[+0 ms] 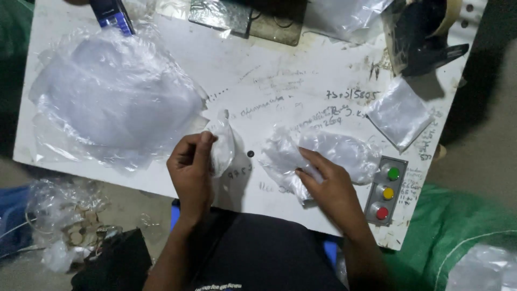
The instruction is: Folding and organizing small plastic bags on a workbench in a packaging facility
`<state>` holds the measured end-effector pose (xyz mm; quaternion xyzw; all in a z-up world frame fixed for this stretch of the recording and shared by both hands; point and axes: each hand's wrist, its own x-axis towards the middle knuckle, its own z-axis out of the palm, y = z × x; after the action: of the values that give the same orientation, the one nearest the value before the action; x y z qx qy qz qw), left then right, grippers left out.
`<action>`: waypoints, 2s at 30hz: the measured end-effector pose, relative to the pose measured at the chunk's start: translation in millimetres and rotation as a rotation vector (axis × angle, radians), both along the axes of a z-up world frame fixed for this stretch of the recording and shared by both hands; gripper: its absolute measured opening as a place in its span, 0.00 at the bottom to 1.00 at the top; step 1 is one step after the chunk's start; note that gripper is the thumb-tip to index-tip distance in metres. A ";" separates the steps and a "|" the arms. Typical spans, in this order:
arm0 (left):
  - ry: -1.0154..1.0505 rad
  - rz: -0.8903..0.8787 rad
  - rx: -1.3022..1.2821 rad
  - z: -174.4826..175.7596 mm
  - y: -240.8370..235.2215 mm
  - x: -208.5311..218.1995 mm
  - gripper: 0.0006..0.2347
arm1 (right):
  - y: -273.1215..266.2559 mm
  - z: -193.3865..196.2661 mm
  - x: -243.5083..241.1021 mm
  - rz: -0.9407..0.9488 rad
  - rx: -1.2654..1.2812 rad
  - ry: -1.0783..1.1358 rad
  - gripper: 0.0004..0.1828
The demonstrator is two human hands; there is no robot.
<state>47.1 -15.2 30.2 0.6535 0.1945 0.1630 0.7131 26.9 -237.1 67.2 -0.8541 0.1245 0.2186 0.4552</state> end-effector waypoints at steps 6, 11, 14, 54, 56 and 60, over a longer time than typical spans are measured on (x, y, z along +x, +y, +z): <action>0.039 -0.111 0.040 -18.2 0.9 -3.0 0.08 | -30.6 -61.6 -14.2 -0.590 0.838 -0.101 0.30; 0.092 -0.171 -0.006 -29.6 -13.6 -7.9 0.08 | -35.6 -105.3 -39.8 -0.643 1.107 -0.036 0.27; 0.150 -0.197 -0.082 -39.7 -25.2 -16.7 0.09 | 1.1 -87.5 -40.2 -0.671 1.024 0.022 0.28; -0.444 -0.481 1.326 -50.1 -29.7 -18.7 0.14 | 17.8 -64.3 4.4 -0.346 0.393 -0.482 0.12; -0.344 -0.582 1.409 -61.3 -22.5 -16.7 0.18 | 24.0 -69.8 3.2 -0.253 0.297 -0.426 0.17; -0.190 -0.722 1.462 -52.2 -19.3 -0.7 0.21 | 31.2 -48.5 20.2 -0.005 -0.039 -0.338 0.22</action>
<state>46.4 -34.6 -22.0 0.9589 -0.2443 0.0635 0.1292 47.1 -205.9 18.7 -0.8871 0.0524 0.0681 0.4534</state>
